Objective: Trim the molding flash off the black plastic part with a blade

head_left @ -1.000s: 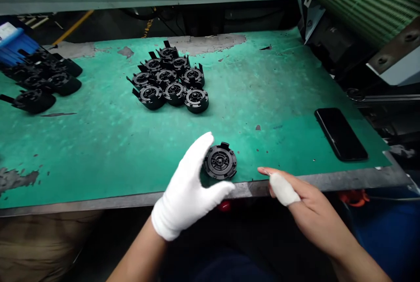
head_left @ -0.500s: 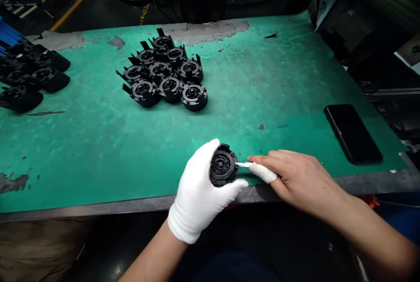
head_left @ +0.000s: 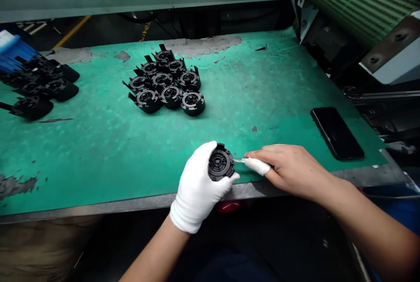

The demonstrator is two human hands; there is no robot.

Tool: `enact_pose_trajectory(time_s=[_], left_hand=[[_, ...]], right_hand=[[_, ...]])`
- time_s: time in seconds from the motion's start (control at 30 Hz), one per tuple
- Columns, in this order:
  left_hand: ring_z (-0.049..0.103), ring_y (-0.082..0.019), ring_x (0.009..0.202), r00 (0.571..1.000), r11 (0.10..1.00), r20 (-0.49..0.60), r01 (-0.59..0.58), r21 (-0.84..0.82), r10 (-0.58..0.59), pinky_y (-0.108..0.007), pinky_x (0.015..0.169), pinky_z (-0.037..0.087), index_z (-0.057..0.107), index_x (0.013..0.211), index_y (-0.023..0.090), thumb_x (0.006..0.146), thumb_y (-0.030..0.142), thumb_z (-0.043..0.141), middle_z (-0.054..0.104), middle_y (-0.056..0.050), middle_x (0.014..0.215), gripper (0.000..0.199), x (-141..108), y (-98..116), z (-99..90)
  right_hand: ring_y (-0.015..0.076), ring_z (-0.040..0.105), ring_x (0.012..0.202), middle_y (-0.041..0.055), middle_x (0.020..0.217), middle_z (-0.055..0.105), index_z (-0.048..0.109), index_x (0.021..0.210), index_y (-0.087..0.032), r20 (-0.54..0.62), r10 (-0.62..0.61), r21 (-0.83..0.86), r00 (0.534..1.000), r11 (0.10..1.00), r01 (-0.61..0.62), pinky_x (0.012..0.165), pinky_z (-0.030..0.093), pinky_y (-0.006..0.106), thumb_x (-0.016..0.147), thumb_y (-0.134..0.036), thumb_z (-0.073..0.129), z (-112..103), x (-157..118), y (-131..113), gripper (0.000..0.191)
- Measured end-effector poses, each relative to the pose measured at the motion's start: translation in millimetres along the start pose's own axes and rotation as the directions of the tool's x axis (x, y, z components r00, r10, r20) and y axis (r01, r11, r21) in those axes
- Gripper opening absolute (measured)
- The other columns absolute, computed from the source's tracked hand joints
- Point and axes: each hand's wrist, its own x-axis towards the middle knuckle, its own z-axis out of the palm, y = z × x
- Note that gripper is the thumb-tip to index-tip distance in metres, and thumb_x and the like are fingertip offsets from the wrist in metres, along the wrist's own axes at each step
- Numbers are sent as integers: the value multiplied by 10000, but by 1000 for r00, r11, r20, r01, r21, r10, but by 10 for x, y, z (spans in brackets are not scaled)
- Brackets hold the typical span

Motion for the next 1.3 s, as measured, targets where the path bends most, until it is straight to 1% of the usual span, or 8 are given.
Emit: enact_pose_trajectory(time_s=[0.17,0.33,0.47,0.6,0.8,0.97,1.1,1.3], left_hand=[[566,-325,1307,1000,1000,-23,-9,19,10,-528,1144,468,454,1412,194,786,556,814,584,-150,1385,807,-10,-13,33],[544,-317,1335,997,994,-4,80,-75,-81,-505,1181,429,472,1416,183,758,481,848,571,-142,1418,815,2,39,-59],[656,-289,1183,913,806,297,391,-444,-280,-471,1089,518,482,1442,249,869,523,716,670,-81,1289,677,-35,208,-353],[656,-289,1203,781,552,532,615,-564,-328,-467,1070,539,519,1429,280,1002,613,431,687,-77,1297,549,-302,353,-531],[546,-249,1337,945,885,190,319,-340,-267,-426,1171,447,521,1404,335,978,563,552,570,-40,1447,485,-763,339,-332],[587,-236,1237,997,998,35,-69,-4,69,-526,1258,271,573,1288,238,965,355,660,663,-60,1230,354,-691,227,-97],[582,-240,1220,990,991,59,-127,48,124,-513,1245,298,586,1249,167,955,343,679,651,-100,1202,355,-616,216,-36],[572,-265,1239,996,994,42,-82,77,79,-513,1235,335,583,1218,131,937,380,700,648,-131,1194,394,-599,241,-8]], right_hand=[[298,717,988,49,1113,773,679,1270,-339,-93,168,-99,981,979,-177,681,481,356,984,-300,467,85,149,81,357],[254,701,1046,27,1178,755,672,1291,-331,-148,244,465,958,872,-150,884,542,367,997,-429,511,160,48,-21,349],[231,705,1006,31,1212,711,452,1514,-370,39,81,875,996,478,-73,859,581,337,866,-453,741,342,-262,-391,714],[295,630,1216,51,1356,650,603,1380,-337,38,82,975,996,215,-55,1003,542,380,753,-393,864,652,-528,-777,681],[251,665,1123,72,1248,699,597,1343,-286,49,234,955,971,-296,23,1069,493,398,921,-473,681,952,-604,-1199,469],[167,612,852,27,999,669,528,1354,-311,208,458,972,864,-196,-130,805,530,284,931,-558,630,1101,-817,-1138,500],[141,428,633,20,814,572,653,1209,-244,312,519,950,796,-144,-278,559,376,280,961,-712,394,1199,-1049,-850,590],[180,531,794,12,805,563,683,1197,-249,227,368,952,902,112,-286,805,426,330,1024,-570,415,1149,-968,-690,453]])
